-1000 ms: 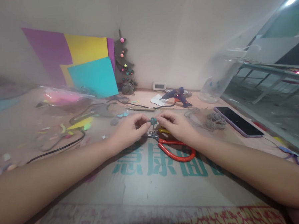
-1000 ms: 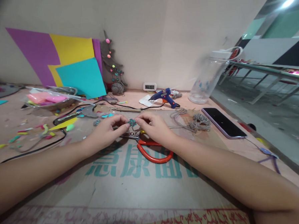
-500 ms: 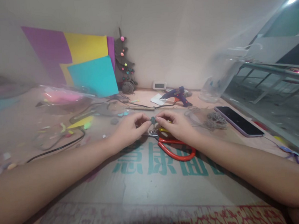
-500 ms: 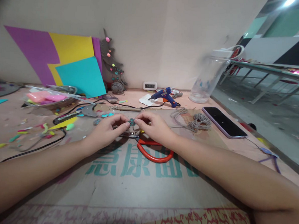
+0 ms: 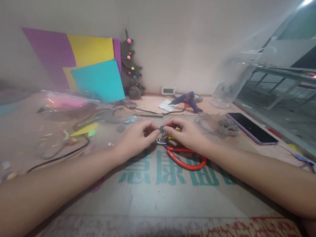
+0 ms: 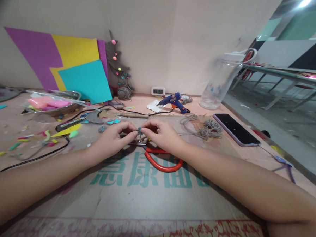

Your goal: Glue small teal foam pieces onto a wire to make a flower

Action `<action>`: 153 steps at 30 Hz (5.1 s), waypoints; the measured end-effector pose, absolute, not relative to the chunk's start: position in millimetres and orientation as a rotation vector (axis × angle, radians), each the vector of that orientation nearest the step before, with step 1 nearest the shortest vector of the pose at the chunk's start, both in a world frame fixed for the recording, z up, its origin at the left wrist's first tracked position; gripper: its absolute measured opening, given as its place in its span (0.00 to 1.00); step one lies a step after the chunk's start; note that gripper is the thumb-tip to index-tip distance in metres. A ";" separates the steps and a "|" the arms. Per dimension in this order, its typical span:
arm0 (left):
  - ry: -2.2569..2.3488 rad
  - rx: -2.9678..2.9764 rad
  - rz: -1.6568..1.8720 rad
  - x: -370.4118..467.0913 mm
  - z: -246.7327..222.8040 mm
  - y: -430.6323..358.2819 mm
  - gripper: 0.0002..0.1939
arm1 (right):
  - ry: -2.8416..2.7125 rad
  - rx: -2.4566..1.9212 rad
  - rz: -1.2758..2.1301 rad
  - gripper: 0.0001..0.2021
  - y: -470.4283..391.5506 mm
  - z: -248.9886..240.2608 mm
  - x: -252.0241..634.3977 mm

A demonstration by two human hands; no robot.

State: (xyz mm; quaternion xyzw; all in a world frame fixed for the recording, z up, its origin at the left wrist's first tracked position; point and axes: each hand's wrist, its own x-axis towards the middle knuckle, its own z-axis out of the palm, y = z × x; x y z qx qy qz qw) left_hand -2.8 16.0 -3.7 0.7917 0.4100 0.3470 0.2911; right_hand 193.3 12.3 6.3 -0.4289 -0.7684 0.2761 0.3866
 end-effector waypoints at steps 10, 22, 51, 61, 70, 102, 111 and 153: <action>1.126 2.143 0.913 -3.8 -4.1 18.2 0.11 | -1.951 -1.105 0.745 0.07 12.7 6.9 193.3; 1.137 2.162 0.905 -4.5 -4.7 17.1 0.12 | -1.963 -1.121 0.725 0.07 12.4 7.3 193.6; 1.138 2.050 0.942 -6.0 -11.2 22.6 0.10 | -1.735 -1.056 0.815 0.08 25.1 -7.5 198.3; 1.125 2.049 0.944 -5.1 -11.1 22.3 0.10 | -1.817 -1.114 0.654 0.11 27.2 -9.7 200.1; 1.114 2.060 0.947 -6.8 -14.6 24.3 0.10 | -1.825 -1.109 0.642 0.11 25.7 -8.6 199.8; 1.071 2.023 0.964 -5.1 -5.6 19.4 0.12 | -1.866 -1.098 0.765 0.07 16.3 3.0 194.7; 1.048 1.986 1.001 -5.1 -8.9 21.5 0.15 | -1.906 -1.130 0.750 0.08 16.8 3.4 194.8; 1.126 2.021 0.952 -3.6 -2.0 17.1 0.11 | -1.943 -1.115 0.536 0.16 20.0 -0.7 198.5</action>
